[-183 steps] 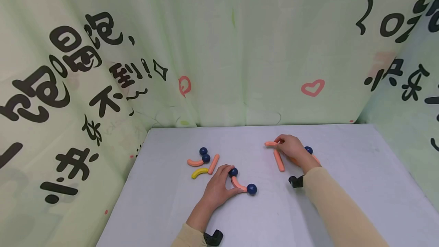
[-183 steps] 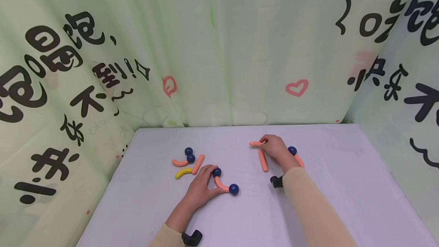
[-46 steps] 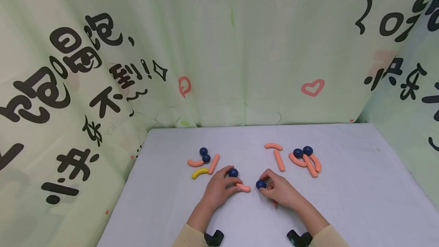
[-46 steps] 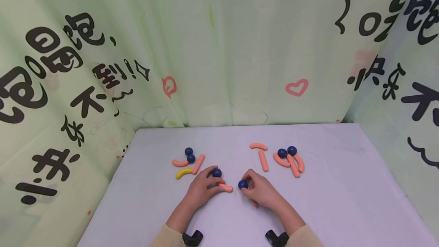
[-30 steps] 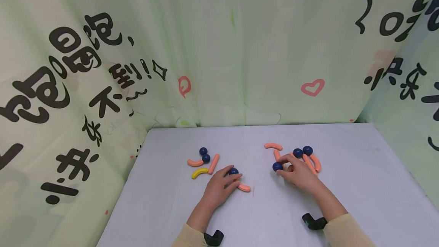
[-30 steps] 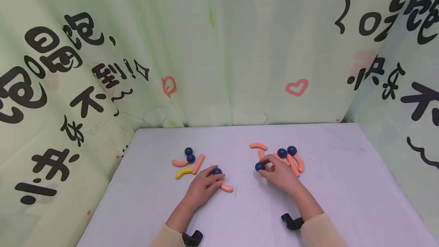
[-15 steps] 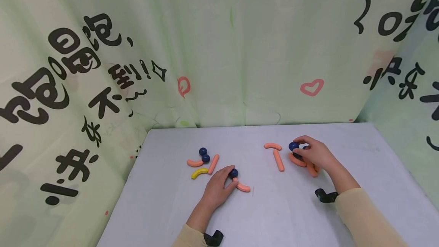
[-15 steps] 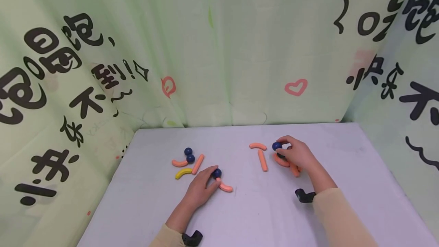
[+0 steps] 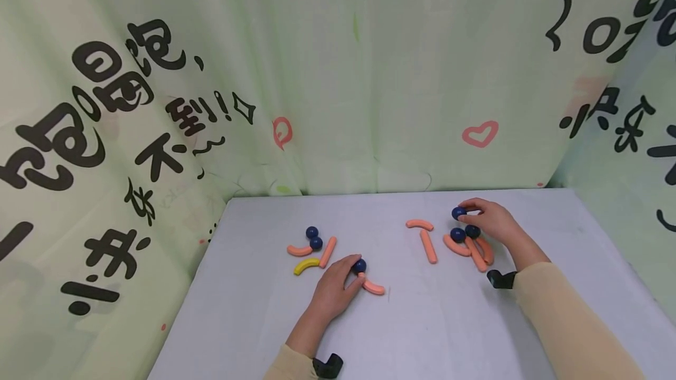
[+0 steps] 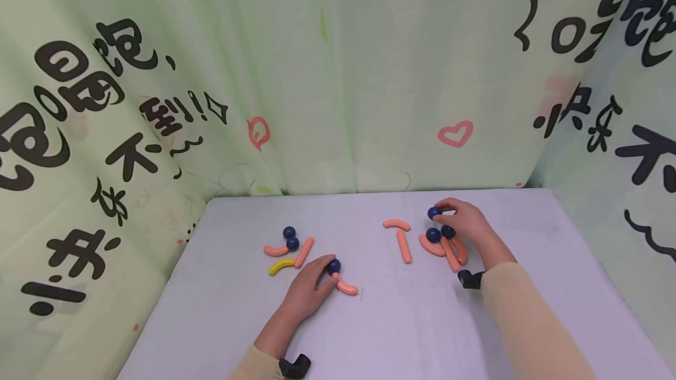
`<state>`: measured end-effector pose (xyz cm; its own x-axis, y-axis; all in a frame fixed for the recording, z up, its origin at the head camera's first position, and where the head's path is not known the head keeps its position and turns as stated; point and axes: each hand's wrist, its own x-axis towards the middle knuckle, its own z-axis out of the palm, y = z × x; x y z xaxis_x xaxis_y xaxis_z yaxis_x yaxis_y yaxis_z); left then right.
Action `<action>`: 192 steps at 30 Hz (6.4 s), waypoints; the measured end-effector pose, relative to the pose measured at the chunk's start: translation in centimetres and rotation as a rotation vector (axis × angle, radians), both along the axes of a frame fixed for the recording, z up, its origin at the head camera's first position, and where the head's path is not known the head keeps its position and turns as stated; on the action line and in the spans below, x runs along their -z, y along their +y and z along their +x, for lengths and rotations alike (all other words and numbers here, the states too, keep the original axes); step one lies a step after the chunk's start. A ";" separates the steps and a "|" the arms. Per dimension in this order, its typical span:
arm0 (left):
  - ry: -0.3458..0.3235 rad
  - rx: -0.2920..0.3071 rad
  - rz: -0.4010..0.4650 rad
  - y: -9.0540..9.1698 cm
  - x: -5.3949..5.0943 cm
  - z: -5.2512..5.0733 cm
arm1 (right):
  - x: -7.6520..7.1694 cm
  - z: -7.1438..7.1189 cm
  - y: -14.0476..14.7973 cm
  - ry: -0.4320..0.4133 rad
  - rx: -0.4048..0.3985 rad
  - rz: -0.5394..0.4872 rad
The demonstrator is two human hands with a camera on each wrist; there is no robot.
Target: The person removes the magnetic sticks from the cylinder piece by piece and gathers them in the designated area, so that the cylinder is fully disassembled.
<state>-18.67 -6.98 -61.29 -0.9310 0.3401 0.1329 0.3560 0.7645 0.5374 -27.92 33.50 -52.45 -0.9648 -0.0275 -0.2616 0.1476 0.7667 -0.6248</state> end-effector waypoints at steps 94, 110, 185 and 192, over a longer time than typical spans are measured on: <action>-0.005 -0.040 0.055 0.1 -0.5 0.1 | 3.4 10.8 -15.1 0.083 -0.359 -0.211; 0.002 -0.043 0.051 0.2 -0.4 0.0 | 4.9 11.4 -17.7 0.106 -0.283 -0.176; -0.003 -0.022 0.069 0.0 -0.3 0.0 | 4.1 11.5 -8.5 0.221 0.059 -0.070; -0.010 -0.023 0.080 -0.1 -0.1 0.0 | 4.3 11.5 -6.4 0.165 0.164 -0.076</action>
